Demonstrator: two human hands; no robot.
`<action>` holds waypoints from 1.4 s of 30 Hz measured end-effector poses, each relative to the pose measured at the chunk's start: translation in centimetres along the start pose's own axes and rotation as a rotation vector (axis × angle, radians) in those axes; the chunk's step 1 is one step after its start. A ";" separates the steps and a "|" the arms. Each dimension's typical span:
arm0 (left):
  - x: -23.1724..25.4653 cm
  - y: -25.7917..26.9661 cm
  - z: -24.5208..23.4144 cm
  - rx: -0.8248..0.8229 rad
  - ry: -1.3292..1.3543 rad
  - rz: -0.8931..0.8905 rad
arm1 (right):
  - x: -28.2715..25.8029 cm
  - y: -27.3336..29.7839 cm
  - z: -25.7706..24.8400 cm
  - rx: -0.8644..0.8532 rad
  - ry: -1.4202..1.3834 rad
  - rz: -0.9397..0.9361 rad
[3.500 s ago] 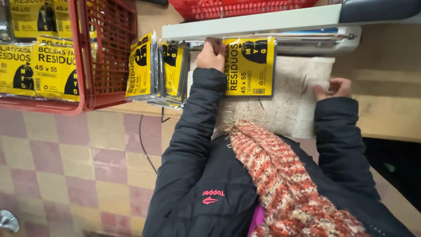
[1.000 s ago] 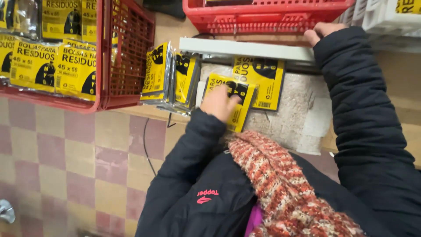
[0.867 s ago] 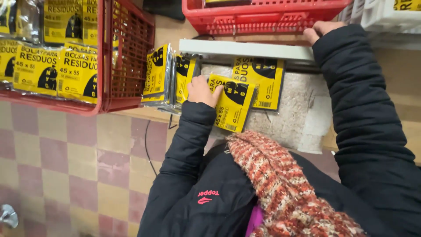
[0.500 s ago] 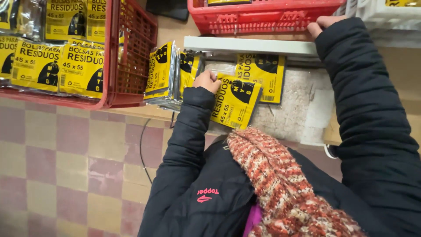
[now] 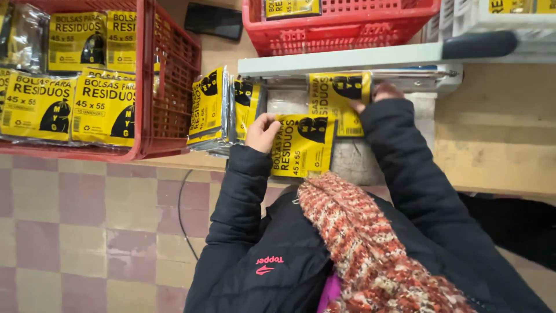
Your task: The person places yellow trash bag packs into a manual heat-sealing machine on a wooden table, closes the lever to seal them, and then stacks the sealed packs into a red basket. The process is repeated for multiple packs throughout the clip.
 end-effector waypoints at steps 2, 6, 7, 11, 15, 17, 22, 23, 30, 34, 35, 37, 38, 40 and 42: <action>0.9 -0.1 0.7 0.000 -0.023 0.030 | 2.0 -0.6 4.0 -0.177 -0.199 0.133; 1.4 -1.5 2.7 0.034 0.051 0.118 | 8.4 2.3 6.9 -0.265 -0.283 0.192; 1.4 -2.3 3.3 0.049 0.089 0.123 | 10.0 3.1 5.8 -0.225 -0.414 0.158; -1.9 -5.4 5.7 0.054 0.044 0.201 | 29.2 11.3 6.0 -0.249 -0.167 0.349; -3.7 -7.5 7.7 0.133 0.064 0.095 | 43.8 14.2 11.0 -0.253 0.099 0.438; -3.7 -7.0 7.9 0.176 -0.006 0.071 | 43.3 15.5 10.5 -0.268 0.197 0.400; -1.1 -6.3 7.4 0.252 -0.205 0.139 | 24.3 7.3 7.7 0.224 -0.179 -0.019; -1.0 -6.1 7.4 0.250 -0.213 0.132 | 19.5 6.1 6.7 0.218 -0.184 -0.012; 0.1 -7.7 7.5 0.260 -0.179 0.284 | 5.9 -1.5 10.4 -0.072 -0.728 0.114; 5.3 -7.4 9.4 0.400 -0.670 0.230 | 5.9 -2.6 9.3 -0.085 -0.623 0.200; 5.6 -7.4 9.5 0.405 -0.669 0.228 | 5.6 -2.3 8.6 -0.088 -0.623 0.196; 6.5 -7.2 9.6 0.478 -0.773 0.235 | 4.8 -1.5 4.9 0.101 -0.529 0.094; 5.8 -7.3 9.2 0.475 -0.774 0.230 | 4.4 -1.5 2.0 0.097 -0.528 0.098; 6.0 -7.5 9.7 0.422 -0.769 0.394 | 0.4 -1.8 -5.9 0.241 -0.214 -0.209; 5.1 -8.2 9.3 0.400 -0.759 0.415 | -2.7 -2.7 -9.8 0.180 -0.108 -0.378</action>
Point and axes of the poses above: each hand's wrist, its own y-axis away from the middle knuckle, its own z-axis out of the palm, x = y × z, the point moved 10 cm from there along -y, towards the middle knuckle, and after that the axes turned 10 degrees about y, right-handed, at the moved point
